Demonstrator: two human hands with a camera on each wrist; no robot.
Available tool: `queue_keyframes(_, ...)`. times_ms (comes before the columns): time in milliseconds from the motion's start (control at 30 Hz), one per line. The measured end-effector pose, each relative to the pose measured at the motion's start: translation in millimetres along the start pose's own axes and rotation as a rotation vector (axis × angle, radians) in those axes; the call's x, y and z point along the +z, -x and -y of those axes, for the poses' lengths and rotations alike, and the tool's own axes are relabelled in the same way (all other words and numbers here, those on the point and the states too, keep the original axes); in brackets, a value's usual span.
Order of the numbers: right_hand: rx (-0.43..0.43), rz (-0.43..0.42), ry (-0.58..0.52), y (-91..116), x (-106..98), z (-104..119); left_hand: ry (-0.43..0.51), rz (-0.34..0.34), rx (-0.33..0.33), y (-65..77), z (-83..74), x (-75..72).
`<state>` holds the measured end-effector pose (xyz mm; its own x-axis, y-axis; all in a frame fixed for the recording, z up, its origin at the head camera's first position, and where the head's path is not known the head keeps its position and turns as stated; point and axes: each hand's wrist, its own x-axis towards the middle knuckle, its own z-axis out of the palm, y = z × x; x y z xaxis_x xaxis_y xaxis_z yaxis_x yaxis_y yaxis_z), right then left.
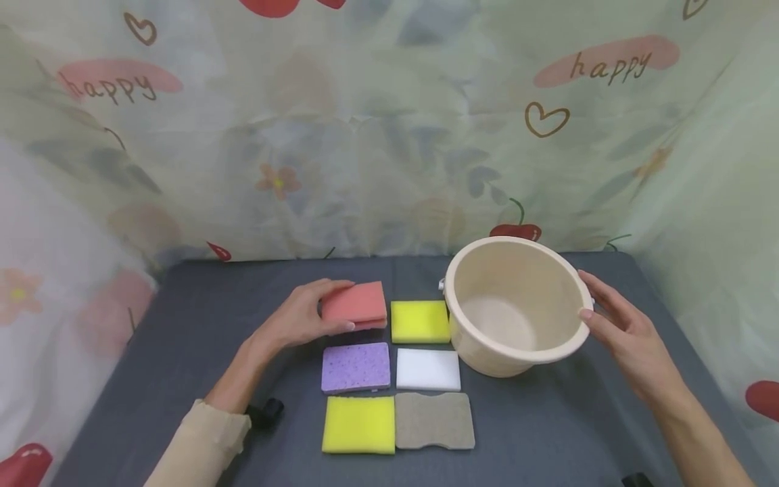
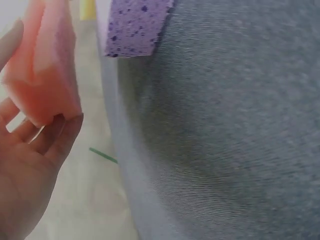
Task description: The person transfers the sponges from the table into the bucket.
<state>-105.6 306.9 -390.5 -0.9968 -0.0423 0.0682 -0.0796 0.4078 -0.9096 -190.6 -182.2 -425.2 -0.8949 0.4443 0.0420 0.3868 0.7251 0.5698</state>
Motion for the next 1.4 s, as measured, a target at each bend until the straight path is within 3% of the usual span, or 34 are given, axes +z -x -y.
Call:
queue_keyframes(300, 0.003, 0.0, 0.008, 0.5, 0.4, -0.6, 0.061, -0.039, 0.063, -1.6, -11.2, -6.8)
queue_keyframes(600, 0.007, -0.003, -0.006, -0.4, -0.8, -1.3, 0.159, -0.07, 0.13, -7.9, -33.1, -16.8)
queue_keyframes(1000, 0.027, -0.019, -0.087, -1.6, -1.2, 0.4, 0.344, -0.127, 0.228, -18.2, -53.1, -27.0)
queue_keyframes(1400, -0.013, -0.029, -0.097, 0.4, -1.5, -0.2, 0.346, -0.104, 0.299, -38.4, -78.9, -26.1)
